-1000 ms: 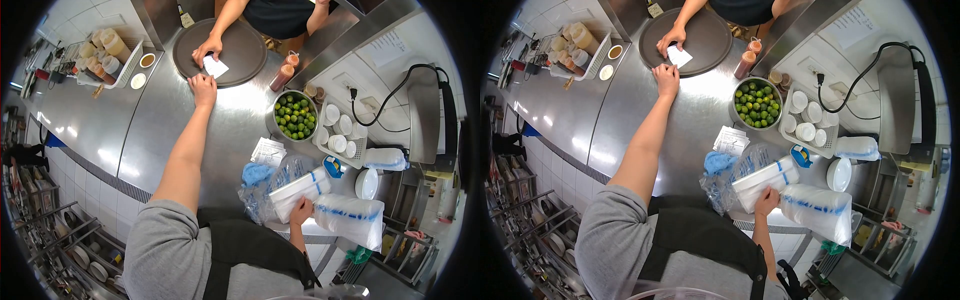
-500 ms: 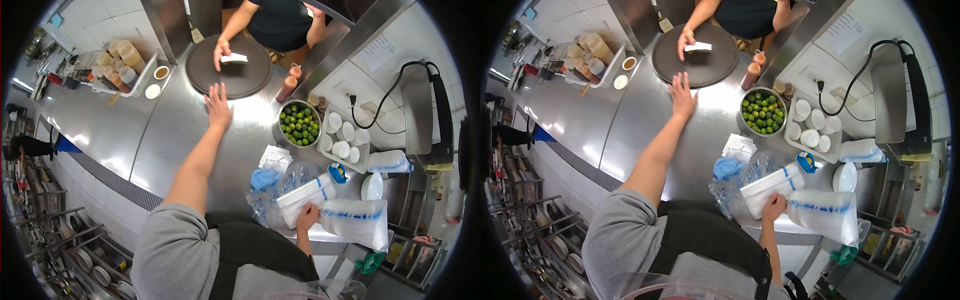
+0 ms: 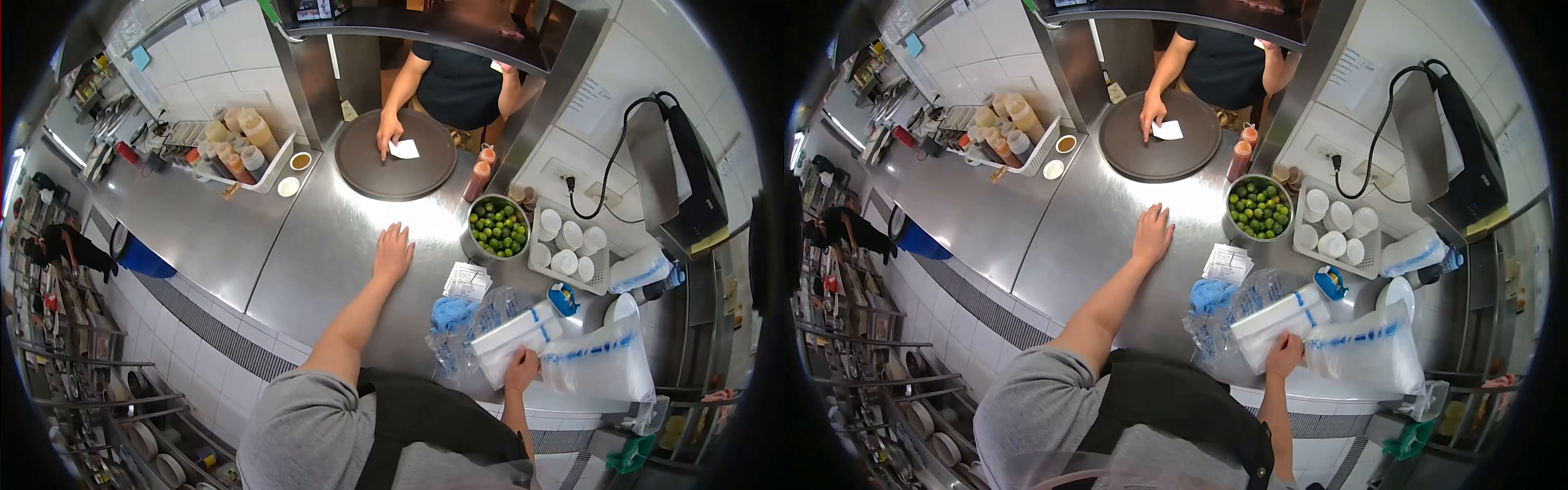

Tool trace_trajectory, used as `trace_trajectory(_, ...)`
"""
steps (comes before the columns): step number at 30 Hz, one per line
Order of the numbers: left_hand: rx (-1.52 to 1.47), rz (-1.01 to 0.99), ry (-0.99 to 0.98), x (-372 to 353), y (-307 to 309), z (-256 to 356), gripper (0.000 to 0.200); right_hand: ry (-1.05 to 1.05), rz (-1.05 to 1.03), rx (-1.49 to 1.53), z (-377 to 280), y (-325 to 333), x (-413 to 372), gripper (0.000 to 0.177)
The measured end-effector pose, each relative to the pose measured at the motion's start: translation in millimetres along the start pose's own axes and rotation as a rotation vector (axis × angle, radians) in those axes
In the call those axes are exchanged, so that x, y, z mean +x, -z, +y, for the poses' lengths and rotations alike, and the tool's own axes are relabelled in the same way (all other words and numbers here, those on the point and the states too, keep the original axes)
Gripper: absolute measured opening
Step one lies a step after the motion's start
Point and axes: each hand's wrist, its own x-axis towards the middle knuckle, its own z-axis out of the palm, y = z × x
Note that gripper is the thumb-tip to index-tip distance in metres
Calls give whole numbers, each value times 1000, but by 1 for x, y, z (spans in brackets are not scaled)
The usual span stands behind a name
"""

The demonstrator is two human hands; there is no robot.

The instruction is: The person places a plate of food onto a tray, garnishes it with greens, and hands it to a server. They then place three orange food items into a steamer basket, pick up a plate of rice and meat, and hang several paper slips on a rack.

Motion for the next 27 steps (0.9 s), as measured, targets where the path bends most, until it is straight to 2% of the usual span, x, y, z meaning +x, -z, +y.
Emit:
trace_trajectory(3, 15, 7, -10, 0, -4, -3, 49, 49, 42, -33, 0, -2, -1, 30)
trace_trajectory(27, -7, -15, -22, -10, -3, -3, 49, -7, -26, -14, 6, -3, -1, 32)
